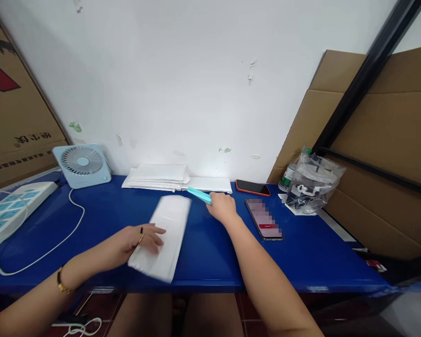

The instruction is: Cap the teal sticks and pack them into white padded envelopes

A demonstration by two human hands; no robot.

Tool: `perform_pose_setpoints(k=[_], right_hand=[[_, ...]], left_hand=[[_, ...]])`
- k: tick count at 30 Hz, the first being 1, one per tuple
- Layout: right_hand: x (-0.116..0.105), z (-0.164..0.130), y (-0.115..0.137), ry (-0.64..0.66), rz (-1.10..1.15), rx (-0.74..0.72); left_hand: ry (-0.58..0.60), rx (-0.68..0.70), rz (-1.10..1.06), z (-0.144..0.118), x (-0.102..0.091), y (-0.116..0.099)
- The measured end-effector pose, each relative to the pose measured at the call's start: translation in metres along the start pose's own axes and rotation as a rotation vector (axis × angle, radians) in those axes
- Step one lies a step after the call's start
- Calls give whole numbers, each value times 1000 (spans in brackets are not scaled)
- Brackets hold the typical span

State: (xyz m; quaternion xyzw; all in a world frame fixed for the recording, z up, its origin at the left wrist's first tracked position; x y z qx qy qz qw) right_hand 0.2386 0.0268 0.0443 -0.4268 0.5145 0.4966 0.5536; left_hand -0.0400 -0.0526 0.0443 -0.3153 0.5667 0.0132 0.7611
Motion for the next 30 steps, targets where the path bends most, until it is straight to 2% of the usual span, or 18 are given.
perform_pose_setpoints(k=[2,5,7,10,12,14,17,20,22,26,30], right_hand=[[-1,0,-7,5,-2,4],[-3,-1,-14,16,-36,12],[-6,-3,-19,17,-79,17],[-11,-7,-25,20,-162,18],[-16,-10,-28,25,-207,10],[-21,-13,-31,24,-230,-4],[-29,-16,-40,-5,-231,-17],[-38,-19,-53,-38,-213,11],[-43,-22,-61,-62,-201,42],[-49,-27,-69,-100,-173,68],[-50,-34,-66,-79,-168,74]], left_hand=[[31,29,-76,-7,4,-9],[54,-20,-110,-11,3,-4],[-36,-140,-68,-6,3,0],[-217,-420,133,15,17,-9],[-203,-527,290,35,33,-19],[-124,-599,370,54,45,-26],[-83,-580,451,70,41,-22],[-186,-501,654,72,19,-9],[-197,-452,706,69,8,1],[-124,-412,668,66,3,14],[-9,-519,570,69,2,23]])
Point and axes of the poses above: each hand's wrist, its own z-axis towards the middle knuckle, its own x-axis out of the palm, y = z × x, the point moved 1 cm from there along z, towards the middle knuckle, and after that the axes turned 14 degrees about x, right-handed, at the moved point
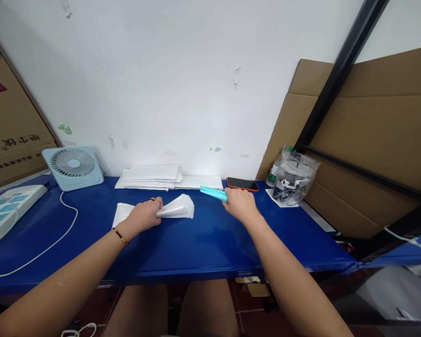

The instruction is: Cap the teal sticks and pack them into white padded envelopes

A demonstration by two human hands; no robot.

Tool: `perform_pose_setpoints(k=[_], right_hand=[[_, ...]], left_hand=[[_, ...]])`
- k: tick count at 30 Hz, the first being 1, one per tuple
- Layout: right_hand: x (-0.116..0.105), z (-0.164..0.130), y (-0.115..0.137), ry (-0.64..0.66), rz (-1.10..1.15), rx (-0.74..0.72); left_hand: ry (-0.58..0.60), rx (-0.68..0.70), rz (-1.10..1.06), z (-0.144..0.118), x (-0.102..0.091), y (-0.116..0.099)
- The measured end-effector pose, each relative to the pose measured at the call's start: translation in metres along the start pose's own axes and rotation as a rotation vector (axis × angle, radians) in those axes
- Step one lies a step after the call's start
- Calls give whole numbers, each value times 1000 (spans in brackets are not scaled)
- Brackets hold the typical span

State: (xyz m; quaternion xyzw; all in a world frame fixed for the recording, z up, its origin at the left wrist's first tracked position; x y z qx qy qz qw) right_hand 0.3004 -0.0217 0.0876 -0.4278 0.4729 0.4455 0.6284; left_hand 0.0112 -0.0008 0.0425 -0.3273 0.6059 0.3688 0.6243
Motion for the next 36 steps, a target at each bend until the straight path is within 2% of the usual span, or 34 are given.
perform_pose_setpoints(k=[2,5,7,12,14,16,19,23,26,28,31,34,36], right_hand=[[-1,-3,1,5,-2,6],[-1,-7,0,9,2,20],[0,-9,-1,10,6,22],[6,-12,-3,21,-15,14],[9,-13,-1,24,-20,-1],[10,-14,2,23,-19,-17],[12,-15,6,31,-13,-37],[15,-17,7,27,-6,-64],[19,-17,4,32,-5,-67],[20,-16,2,39,-4,-69],[19,-15,1,34,6,-73],[16,-14,2,18,29,-69],[14,-14,2,15,43,-64]], left_hand=[[-35,-5,31,3,-4,1],[-243,48,148,0,-11,-6],[-294,115,168,-10,-11,-16],[-193,269,60,-52,0,-51],[-158,297,26,-64,3,-59],[-154,278,-2,-69,4,-59],[-128,240,-45,-67,6,-48],[61,211,-140,-70,14,-35],[145,295,-196,-83,15,-37],[162,379,-202,-90,6,-41],[147,411,-213,-86,-25,-37],[123,448,-359,-58,-60,-21],[214,461,-460,-33,-71,-8]])
Point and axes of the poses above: each hand's wrist, its own z-axis towards the middle knuckle, its own x-axis out of the palm, y = z × x, the point moved 1 cm from there along z, towards the middle knuckle, and after that the axes turned 14 degrees about x, right-handed, at the moved point
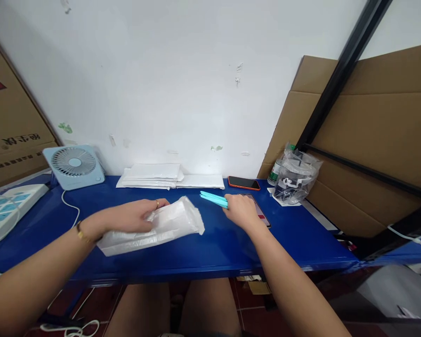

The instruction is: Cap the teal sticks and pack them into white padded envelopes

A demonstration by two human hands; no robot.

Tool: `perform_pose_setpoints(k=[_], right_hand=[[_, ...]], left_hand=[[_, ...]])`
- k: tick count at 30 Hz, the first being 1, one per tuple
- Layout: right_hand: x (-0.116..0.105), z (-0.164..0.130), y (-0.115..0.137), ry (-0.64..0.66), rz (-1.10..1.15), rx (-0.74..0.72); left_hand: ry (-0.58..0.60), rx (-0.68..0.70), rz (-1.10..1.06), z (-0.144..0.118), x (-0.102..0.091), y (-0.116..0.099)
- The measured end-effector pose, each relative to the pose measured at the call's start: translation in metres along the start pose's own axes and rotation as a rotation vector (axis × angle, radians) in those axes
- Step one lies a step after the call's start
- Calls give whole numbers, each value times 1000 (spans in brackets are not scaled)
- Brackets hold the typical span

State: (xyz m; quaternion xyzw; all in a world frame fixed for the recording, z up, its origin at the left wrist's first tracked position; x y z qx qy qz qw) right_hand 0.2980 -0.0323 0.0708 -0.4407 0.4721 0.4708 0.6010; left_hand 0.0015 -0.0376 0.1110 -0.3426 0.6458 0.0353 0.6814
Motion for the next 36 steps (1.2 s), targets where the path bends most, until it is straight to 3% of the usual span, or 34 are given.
perform_pose_setpoints(k=[2,6,10,13,20,30,36], right_hand=[[0,0,-2,2,-1,4],[6,0,-9,29,-59,-25],[17,0,-11,56,-163,-106],[22,-1,-5,64,-212,-201],[21,-5,6,76,-253,-276],[2,-1,59,80,-260,-377],[0,4,70,190,-156,-462]], left_hand=[[118,-36,-57,15,-6,18],[-74,-112,206,28,20,41],[-86,-66,229,21,62,46],[-184,-81,240,19,76,47],[-346,-41,289,23,77,43],[-365,-6,239,44,80,36],[-363,-42,295,51,81,31]])
Point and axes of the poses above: each hand's wrist, its own z-axis towards the middle knuckle, its own x-axis out of the palm, y = z × x, the point moved 1 cm from there along z, towards the middle knuckle, and after that the axes turned 14 degrees about x, right-handed, at the moved point
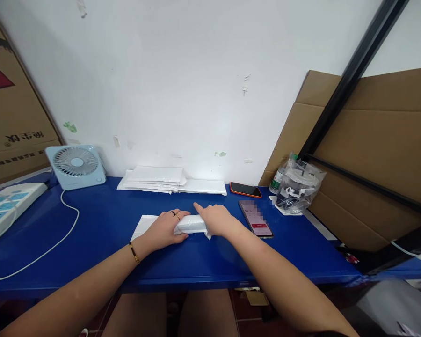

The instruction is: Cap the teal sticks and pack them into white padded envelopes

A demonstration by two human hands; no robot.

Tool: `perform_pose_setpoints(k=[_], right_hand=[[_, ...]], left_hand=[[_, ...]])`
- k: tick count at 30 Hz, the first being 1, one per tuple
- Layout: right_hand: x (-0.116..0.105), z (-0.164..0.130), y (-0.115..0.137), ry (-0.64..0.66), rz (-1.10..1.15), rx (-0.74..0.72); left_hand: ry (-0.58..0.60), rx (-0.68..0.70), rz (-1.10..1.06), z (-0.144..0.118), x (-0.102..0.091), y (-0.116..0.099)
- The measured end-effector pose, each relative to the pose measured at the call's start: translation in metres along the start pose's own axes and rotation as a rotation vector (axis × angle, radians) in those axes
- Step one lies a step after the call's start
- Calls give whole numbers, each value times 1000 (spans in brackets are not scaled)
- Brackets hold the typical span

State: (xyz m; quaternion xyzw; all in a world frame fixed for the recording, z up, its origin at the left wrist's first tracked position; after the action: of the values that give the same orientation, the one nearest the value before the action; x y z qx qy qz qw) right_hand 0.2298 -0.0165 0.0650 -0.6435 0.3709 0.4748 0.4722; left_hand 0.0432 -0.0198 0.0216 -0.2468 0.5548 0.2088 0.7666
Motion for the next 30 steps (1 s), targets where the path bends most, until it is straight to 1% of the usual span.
perform_pose_setpoints(k=[2,4,7,11,12,13,15,17,18,19,21,23,25,26,28,29,30], right_hand=[[0,1,2,78,100,-44],[0,1,5,130,217,-77],[-1,1,6,134,380,-81],[0,-7,-8,151,712,-156],[1,-9,-12,123,808,-167],[2,-12,-15,61,900,-159],[6,-15,-14,-159,1069,-91],[12,-15,-4,-376,1196,-2],[15,-13,4,-438,1238,37],[18,-11,14,-471,1264,74],[23,-6,33,-502,1273,128],[25,-3,48,-485,1250,135],[23,-4,50,-426,1241,95],[20,-7,47,-394,1248,64],[14,-17,31,-358,1285,-19],[11,-24,20,-336,1299,-85],[7,-31,11,-277,1301,-182]], left_hand=[[6,11,61,4,2,-5],[17,32,127,10,5,-11],[34,49,185,16,9,-16],[19,40,191,16,8,-13],[6,32,185,16,6,-11],[-7,24,178,15,3,-10],[-23,6,163,15,-1,-11],[-29,5,157,16,-4,-13],[-32,10,157,17,-4,-14],[-34,19,156,18,-4,-16],[-27,56,149,20,-3,-18],[-3,103,124,22,-1,-20],[11,139,89,21,-3,-20],[8,157,66,19,-5,-20],[-18,201,-2,15,-14,-21],[-37,228,-49,13,-19,-21],[-61,251,-105,10,-25,-22]])
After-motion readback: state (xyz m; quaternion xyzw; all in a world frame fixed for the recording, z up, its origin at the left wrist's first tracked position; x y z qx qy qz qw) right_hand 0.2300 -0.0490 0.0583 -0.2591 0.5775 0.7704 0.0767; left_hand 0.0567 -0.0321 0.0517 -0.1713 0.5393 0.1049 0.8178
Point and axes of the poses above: each hand's wrist, its own z-axis towards the middle knuckle, its own x-axis out of the palm, y = z × x, the point moved 1 cm from there along z, towards the middle knuckle, and after that the axes turned 14 degrees about x, right-handed, at the moved point
